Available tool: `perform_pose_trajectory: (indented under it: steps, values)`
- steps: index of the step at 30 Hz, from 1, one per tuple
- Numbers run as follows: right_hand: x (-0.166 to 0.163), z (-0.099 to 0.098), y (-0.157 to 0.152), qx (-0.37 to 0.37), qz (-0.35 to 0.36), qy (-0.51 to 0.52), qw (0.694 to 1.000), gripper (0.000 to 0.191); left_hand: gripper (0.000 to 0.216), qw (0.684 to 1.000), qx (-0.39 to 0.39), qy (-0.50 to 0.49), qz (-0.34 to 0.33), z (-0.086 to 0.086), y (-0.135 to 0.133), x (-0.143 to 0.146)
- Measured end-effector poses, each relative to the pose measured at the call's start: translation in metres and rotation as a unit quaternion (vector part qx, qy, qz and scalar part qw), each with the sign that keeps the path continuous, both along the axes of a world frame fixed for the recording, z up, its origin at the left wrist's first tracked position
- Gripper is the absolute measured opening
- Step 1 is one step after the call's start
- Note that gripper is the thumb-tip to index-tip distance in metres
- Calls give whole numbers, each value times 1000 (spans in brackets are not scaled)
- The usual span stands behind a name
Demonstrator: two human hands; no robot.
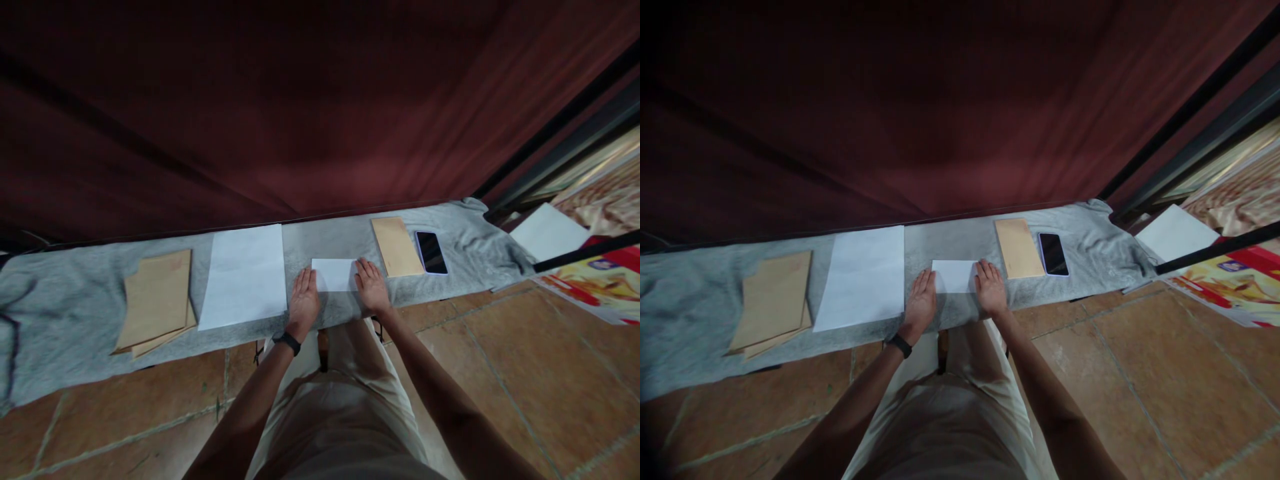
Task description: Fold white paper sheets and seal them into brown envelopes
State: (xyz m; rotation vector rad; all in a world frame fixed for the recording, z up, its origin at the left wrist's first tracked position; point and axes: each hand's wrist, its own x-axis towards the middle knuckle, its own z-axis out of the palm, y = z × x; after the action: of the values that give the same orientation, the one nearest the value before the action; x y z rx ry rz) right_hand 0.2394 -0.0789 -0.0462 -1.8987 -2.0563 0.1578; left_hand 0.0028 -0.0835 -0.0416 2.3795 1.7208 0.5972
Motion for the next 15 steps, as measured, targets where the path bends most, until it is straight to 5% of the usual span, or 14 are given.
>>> perform_pose_trajectory:
  steps: [15]
  values:
    - [-10, 32, 47, -100, 5, -9, 995, 43, 54, 1000, 5, -2, -7, 3, -14, -4]
